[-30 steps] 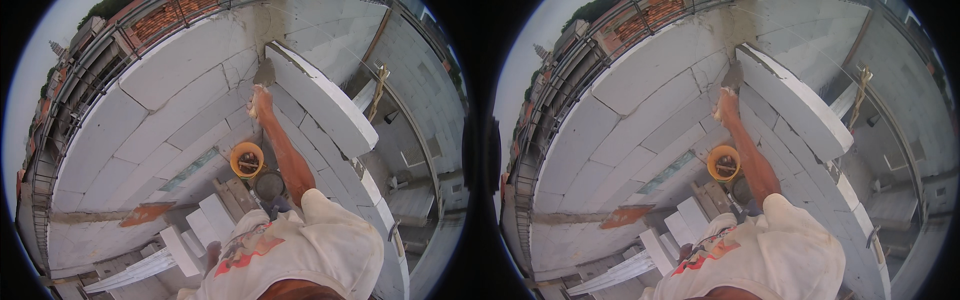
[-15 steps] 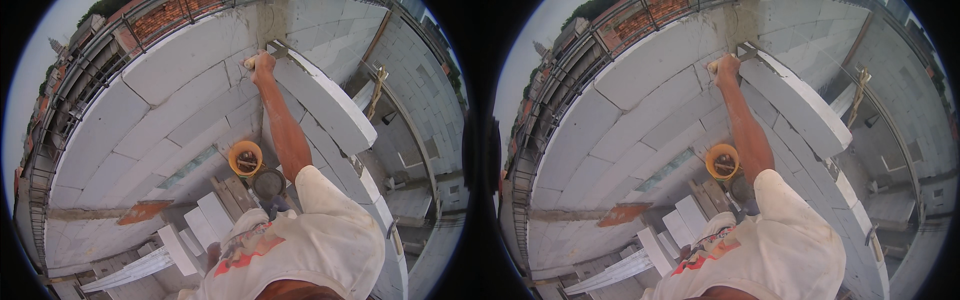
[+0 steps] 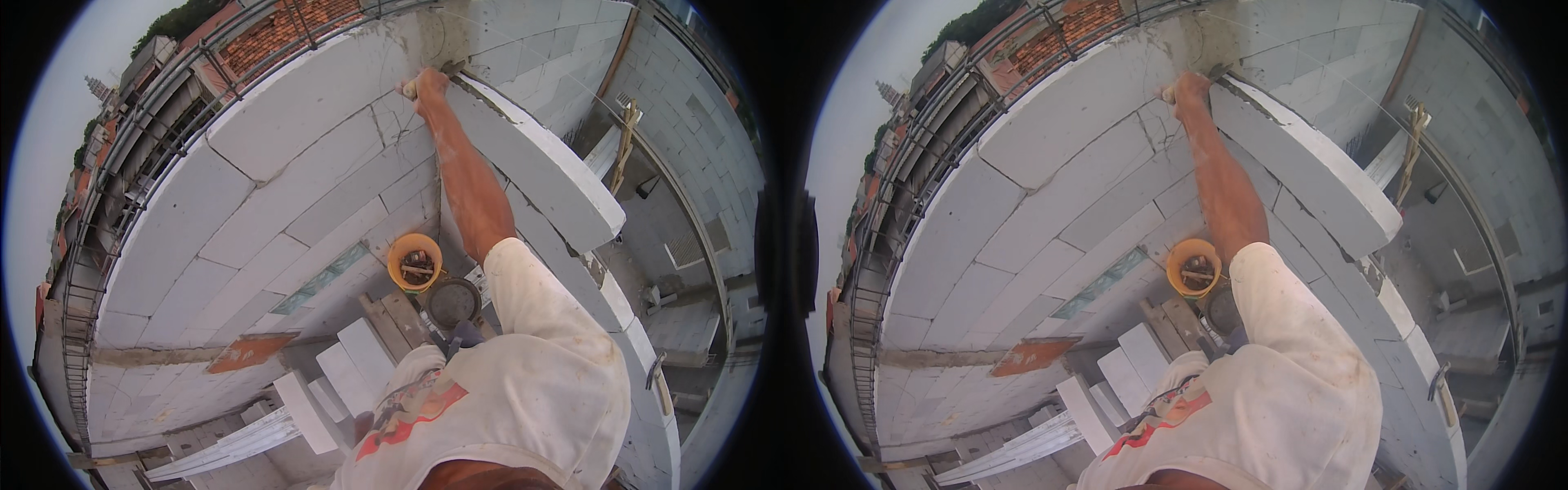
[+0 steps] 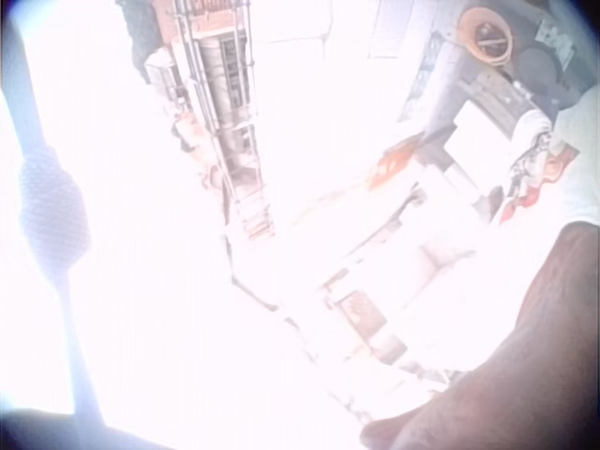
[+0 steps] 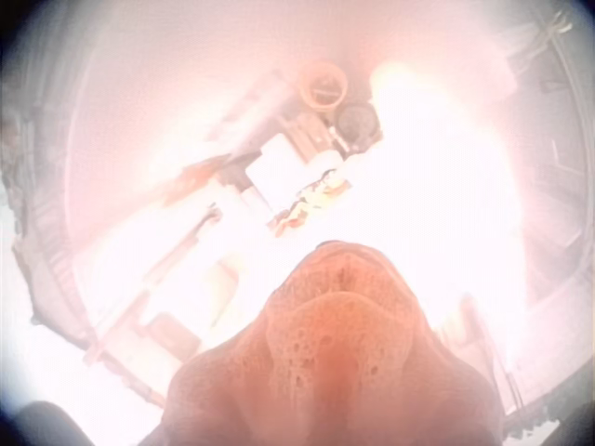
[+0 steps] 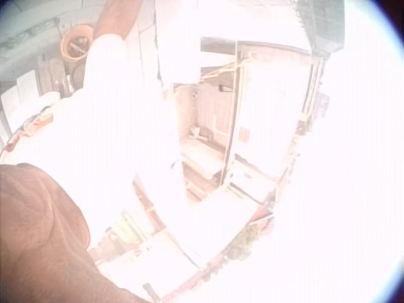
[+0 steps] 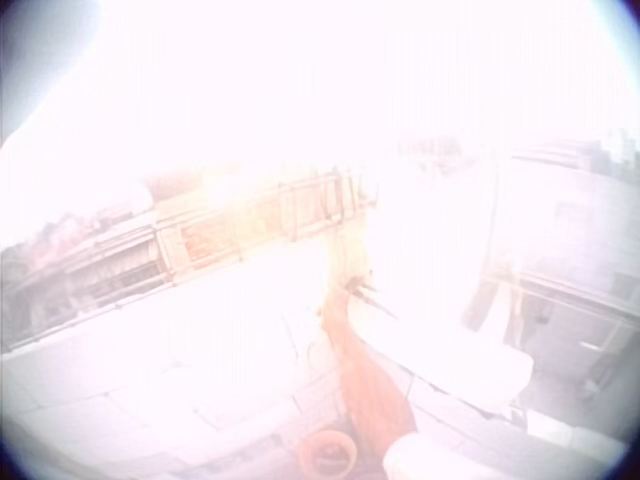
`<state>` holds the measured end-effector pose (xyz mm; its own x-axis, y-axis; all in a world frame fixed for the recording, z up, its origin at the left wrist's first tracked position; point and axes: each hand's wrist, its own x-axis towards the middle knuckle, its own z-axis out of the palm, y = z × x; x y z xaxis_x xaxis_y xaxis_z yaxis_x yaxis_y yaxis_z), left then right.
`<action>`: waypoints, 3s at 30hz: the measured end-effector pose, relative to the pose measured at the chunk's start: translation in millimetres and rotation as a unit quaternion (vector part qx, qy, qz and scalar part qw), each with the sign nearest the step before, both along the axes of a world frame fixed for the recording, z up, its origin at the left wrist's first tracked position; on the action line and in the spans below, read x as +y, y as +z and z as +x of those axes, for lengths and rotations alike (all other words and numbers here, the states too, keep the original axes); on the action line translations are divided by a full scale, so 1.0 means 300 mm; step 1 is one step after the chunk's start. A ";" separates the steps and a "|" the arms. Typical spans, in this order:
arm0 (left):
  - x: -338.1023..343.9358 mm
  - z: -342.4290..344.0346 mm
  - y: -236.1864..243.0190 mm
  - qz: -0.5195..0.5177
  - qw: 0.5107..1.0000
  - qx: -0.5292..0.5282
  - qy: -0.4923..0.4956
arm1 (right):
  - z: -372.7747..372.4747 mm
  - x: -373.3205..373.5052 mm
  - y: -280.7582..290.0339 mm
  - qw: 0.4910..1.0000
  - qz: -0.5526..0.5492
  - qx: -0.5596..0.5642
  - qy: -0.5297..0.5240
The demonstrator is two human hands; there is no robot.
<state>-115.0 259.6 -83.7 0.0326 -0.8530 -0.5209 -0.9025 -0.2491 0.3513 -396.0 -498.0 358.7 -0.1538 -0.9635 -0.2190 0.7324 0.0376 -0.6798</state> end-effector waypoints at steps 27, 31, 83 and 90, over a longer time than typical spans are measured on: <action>-0.116 0.067 -0.007 -0.098 0.984 0.058 -0.140 | -0.293 0.905 -0.264 0.998 -0.049 -0.021 -0.021; -0.203 -0.012 -0.052 -0.031 0.985 0.161 -0.054 | -0.337 1.104 -0.418 0.999 0.008 0.033 0.033; -0.513 -0.310 -0.033 0.043 0.957 0.208 0.198 | -0.489 1.099 -0.574 0.964 -0.039 0.252 0.079; -0.471 -0.081 -0.022 0.057 0.968 0.171 0.177 | -0.503 0.828 -0.466 0.586 -0.032 0.761 -0.278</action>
<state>-139.3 118.4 -90.5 0.1215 -0.7560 -0.6432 -0.5894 -0.5764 0.5661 -547.0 -249.8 219.0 -0.4179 -0.6712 0.6123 -0.8356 0.0195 -0.5489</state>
